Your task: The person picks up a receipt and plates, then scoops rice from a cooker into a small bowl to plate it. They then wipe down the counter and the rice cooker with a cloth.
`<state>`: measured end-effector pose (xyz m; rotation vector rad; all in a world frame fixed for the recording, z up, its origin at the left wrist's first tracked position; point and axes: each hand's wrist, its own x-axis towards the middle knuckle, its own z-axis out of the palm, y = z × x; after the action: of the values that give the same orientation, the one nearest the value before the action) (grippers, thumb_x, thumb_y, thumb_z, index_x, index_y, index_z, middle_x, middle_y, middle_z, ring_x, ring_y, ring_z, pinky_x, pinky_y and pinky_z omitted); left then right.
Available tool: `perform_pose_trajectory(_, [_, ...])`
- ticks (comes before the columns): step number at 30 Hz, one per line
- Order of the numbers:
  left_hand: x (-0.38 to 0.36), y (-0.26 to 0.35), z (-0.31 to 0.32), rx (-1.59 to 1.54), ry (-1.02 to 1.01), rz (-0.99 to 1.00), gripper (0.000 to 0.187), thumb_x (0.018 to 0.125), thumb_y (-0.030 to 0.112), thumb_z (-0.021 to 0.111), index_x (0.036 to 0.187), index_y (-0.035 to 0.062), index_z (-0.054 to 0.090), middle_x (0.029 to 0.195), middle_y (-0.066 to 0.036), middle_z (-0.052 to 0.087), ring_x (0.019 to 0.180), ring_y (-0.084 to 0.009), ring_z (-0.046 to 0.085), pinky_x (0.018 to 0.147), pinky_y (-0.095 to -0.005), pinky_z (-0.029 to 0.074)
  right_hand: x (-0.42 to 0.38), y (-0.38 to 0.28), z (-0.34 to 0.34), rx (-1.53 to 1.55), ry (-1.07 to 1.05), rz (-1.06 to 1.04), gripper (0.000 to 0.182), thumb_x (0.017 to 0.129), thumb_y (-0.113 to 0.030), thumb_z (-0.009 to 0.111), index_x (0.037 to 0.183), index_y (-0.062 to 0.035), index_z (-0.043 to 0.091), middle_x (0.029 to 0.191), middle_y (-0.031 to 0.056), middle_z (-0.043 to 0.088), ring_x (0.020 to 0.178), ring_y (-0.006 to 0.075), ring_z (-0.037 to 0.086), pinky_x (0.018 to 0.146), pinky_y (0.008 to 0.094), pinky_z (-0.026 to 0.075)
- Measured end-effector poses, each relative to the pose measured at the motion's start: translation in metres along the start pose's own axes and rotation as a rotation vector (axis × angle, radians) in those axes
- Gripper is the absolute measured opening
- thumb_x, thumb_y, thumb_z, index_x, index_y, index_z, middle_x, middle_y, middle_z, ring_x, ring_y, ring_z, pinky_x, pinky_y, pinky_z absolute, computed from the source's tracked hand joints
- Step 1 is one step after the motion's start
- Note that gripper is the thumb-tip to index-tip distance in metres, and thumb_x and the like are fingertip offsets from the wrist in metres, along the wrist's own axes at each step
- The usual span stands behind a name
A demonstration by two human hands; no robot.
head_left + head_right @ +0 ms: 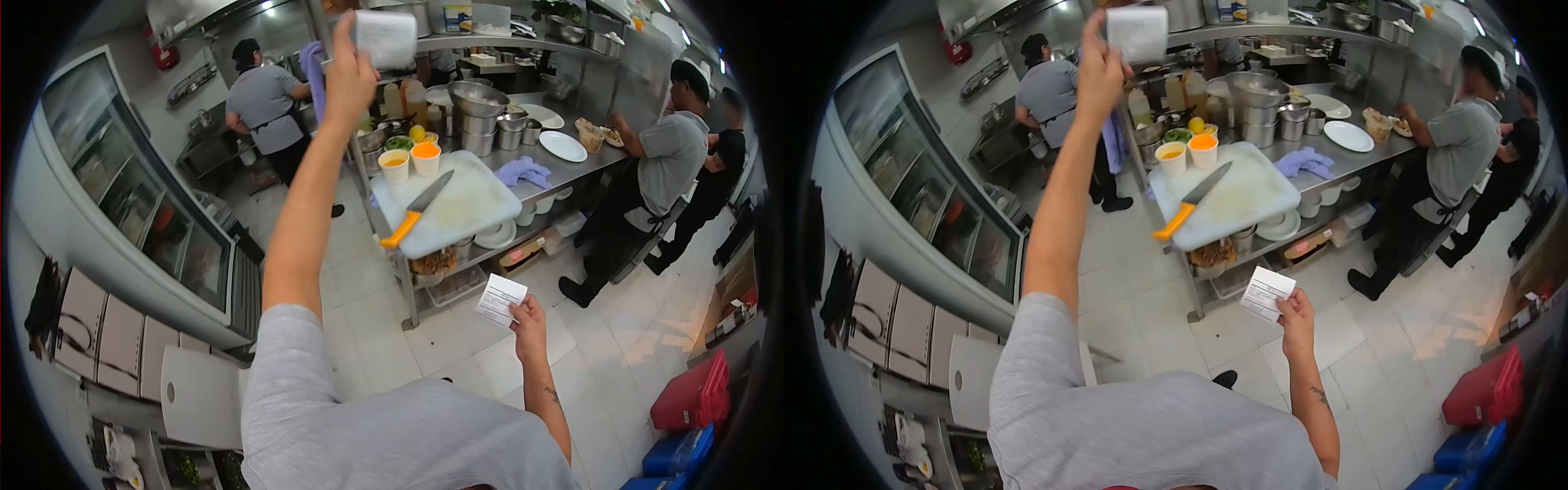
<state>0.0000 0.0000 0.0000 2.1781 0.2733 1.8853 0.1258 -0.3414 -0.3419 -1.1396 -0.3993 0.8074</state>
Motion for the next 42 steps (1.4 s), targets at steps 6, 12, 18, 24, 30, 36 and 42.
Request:
perform_pose_trajectory(6, [0.152, -0.135, 0.079, 0.229, 0.190, 0.101, 0.029, 0.083, -0.004, 0.040, 0.107, 0.0082, 0.049, 0.090, -0.025, 0.059, 0.091, -0.0438, 0.056, 0.076, -0.0453, 0.043, 0.079, -0.037, -0.019, 0.009, 0.161, -0.087, 0.013, 0.087, -0.005, 0.053, 0.100, -0.0046, 0.053, 0.095, 0.0049, 0.064, 0.085, 0.0107, 0.061, 0.074, 0.0252, 0.050])
perform_pose_trajectory(12, [0.221, -0.228, 0.101, 0.328, 0.187, -0.257, 0.031, 0.073, 0.005, 0.053, 0.104, 0.0081, 0.060, 0.089, -0.016, 0.066, 0.075, -0.0243, 0.067, 0.071, -0.0354, 0.050, 0.101, -0.039, -0.070, 0.050, 0.370, -0.050, 0.013, 0.086, -0.008, 0.055, 0.099, -0.0088, 0.055, 0.094, -0.0003, 0.062, 0.084, 0.0074, 0.057, 0.068, 0.0246, 0.047])
perform_pose_trajectory(18, [0.285, -0.251, 0.108, 0.695, 0.309, -0.061, 0.033, 0.085, 0.023, 0.052, 0.113, 0.0058, 0.059, 0.111, -0.018, 0.060, 0.104, -0.0305, 0.058, 0.090, -0.0401, 0.044, 0.114, -0.085, -0.137, 0.057, 0.552, -0.103, 0.022, 0.084, -0.013, 0.060, 0.106, -0.0103, 0.057, 0.083, -0.0072, 0.054, 0.070, 0.0029, 0.047, 0.054, 0.0186, 0.035])
perform_pose_trajectory(24, [0.243, -0.177, 0.187, 0.769, 0.500, -0.103, 0.029, 0.084, 0.017, 0.052, 0.109, 0.0042, 0.059, 0.108, -0.017, 0.060, 0.098, -0.0277, 0.059, 0.084, -0.0367, 0.045, 0.093, -0.119, -0.251, 0.154, 0.577, -0.236, 0.019, 0.089, -0.009, 0.056, 0.106, -0.0030, 0.054, 0.095, 0.0045, 0.064, 0.086, 0.0108, 0.061, 0.070, 0.0271, 0.051])
perform_pose_trajectory(30, [0.138, 0.020, 0.330, 0.679, 0.620, 0.083, 0.025, 0.083, 0.011, 0.052, 0.105, 0.0025, 0.060, 0.105, -0.016, 0.059, 0.092, -0.0249, 0.060, 0.078, -0.0334, 0.047, 0.061, -0.183, -0.393, 0.116, 0.614, -0.261, 0.015, 0.089, -0.008, 0.055, 0.103, -0.0025, 0.053, 0.091, 0.0053, 0.065, 0.081, 0.0106, 0.061, 0.069, 0.0296, 0.052])
perform_pose_trajectory(36, [0.013, 0.241, 0.486, 0.375, 0.478, 0.421, 0.021, 0.082, 0.005, 0.053, 0.101, 0.0008, 0.061, 0.102, -0.016, 0.059, 0.086, -0.0221, 0.061, 0.072, -0.0301, 0.048, 0.017, -0.254, -0.527, 0.076, 0.720, -0.259, 0.014, 0.089, -0.007, 0.054, 0.102, -0.0026, 0.053, 0.091, 0.0051, 0.064, 0.081, 0.0102, 0.061, 0.068, 0.0283, 0.052])
perform_pose_trajectory(42, [-0.091, 0.383, 0.645, -0.272, 0.141, 0.560, 0.022, 0.080, -0.006, 0.052, 0.099, -0.0010, 0.061, 0.098, -0.014, 0.056, 0.079, -0.0184, 0.060, 0.065, -0.0259, 0.049, 0.024, -0.292, -0.657, 0.125, 0.792, -0.304, 0.014, 0.089, -0.007, 0.054, 0.102, -0.0033, 0.053, 0.091, 0.0045, 0.064, 0.082, 0.0102, 0.060, 0.068, 0.0279, 0.052])
